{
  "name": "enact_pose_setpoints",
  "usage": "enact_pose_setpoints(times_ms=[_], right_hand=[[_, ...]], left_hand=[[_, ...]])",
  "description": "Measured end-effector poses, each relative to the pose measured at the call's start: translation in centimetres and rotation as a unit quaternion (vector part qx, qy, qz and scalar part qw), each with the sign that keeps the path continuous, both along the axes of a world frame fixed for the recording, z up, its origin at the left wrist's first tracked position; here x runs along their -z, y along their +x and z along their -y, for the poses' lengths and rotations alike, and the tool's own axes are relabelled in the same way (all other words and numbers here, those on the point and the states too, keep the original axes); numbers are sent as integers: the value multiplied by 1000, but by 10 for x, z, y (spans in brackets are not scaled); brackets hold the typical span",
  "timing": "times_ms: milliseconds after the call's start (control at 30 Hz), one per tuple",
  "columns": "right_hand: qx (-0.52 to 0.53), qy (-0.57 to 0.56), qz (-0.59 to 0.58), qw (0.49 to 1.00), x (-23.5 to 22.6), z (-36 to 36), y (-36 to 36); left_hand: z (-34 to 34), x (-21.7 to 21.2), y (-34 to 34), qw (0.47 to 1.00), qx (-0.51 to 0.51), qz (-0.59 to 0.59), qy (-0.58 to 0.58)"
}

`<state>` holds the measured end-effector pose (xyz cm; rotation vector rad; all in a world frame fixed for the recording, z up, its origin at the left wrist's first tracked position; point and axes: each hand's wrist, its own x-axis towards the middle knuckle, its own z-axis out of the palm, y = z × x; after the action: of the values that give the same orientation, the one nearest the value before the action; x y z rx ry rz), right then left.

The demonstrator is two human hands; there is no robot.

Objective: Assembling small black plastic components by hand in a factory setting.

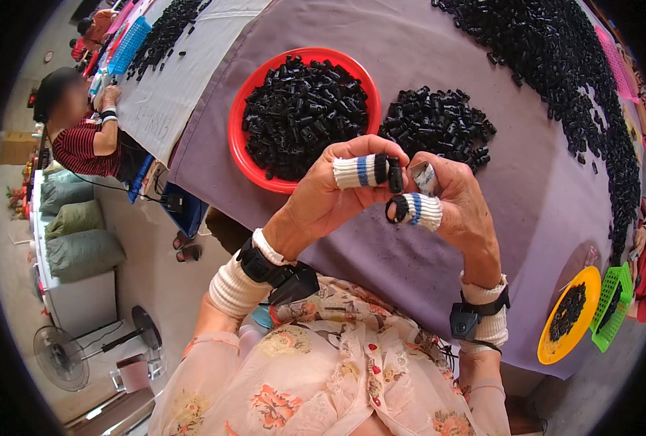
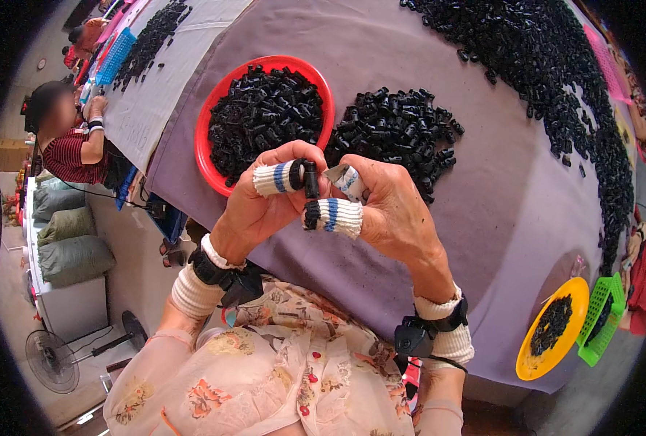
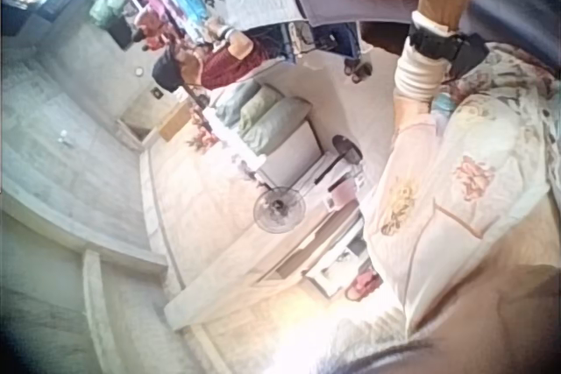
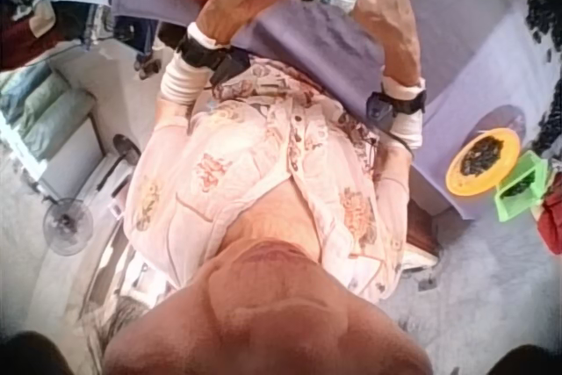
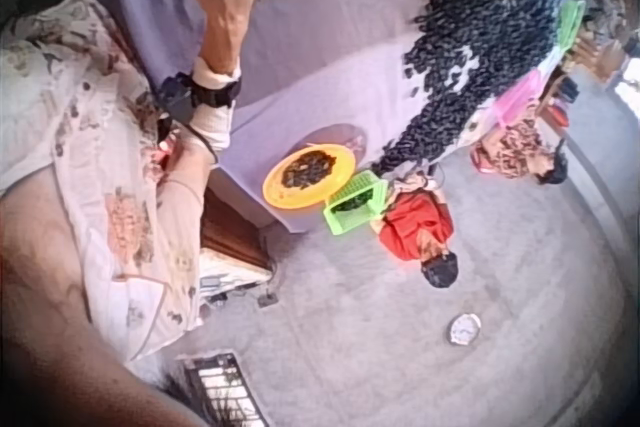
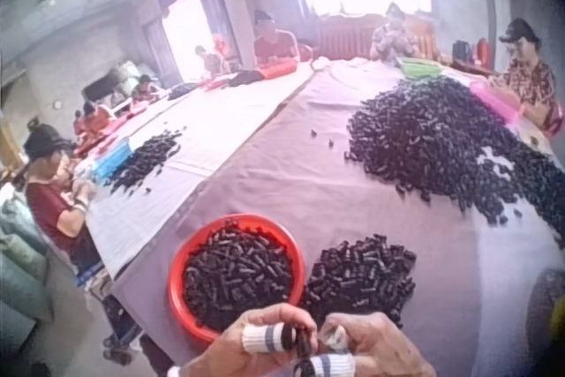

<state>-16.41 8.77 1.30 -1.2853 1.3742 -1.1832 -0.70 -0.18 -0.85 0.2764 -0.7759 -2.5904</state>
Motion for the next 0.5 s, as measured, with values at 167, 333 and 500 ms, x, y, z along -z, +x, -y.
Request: enact_pose_setpoints(times_ms=[167,333,500], right_hand=[[-6,-5,-1,1000,4,0,-3],[-27,-8,-24,999,7,0,-5],[-27,8,-12,1000,5,0,-4]], left_hand=[[-1,-3,-1,1000,13,14,-8],[-1,-1,-1,999,12,30,-34],[-1,-3,-1,997,-3,59,-43]])
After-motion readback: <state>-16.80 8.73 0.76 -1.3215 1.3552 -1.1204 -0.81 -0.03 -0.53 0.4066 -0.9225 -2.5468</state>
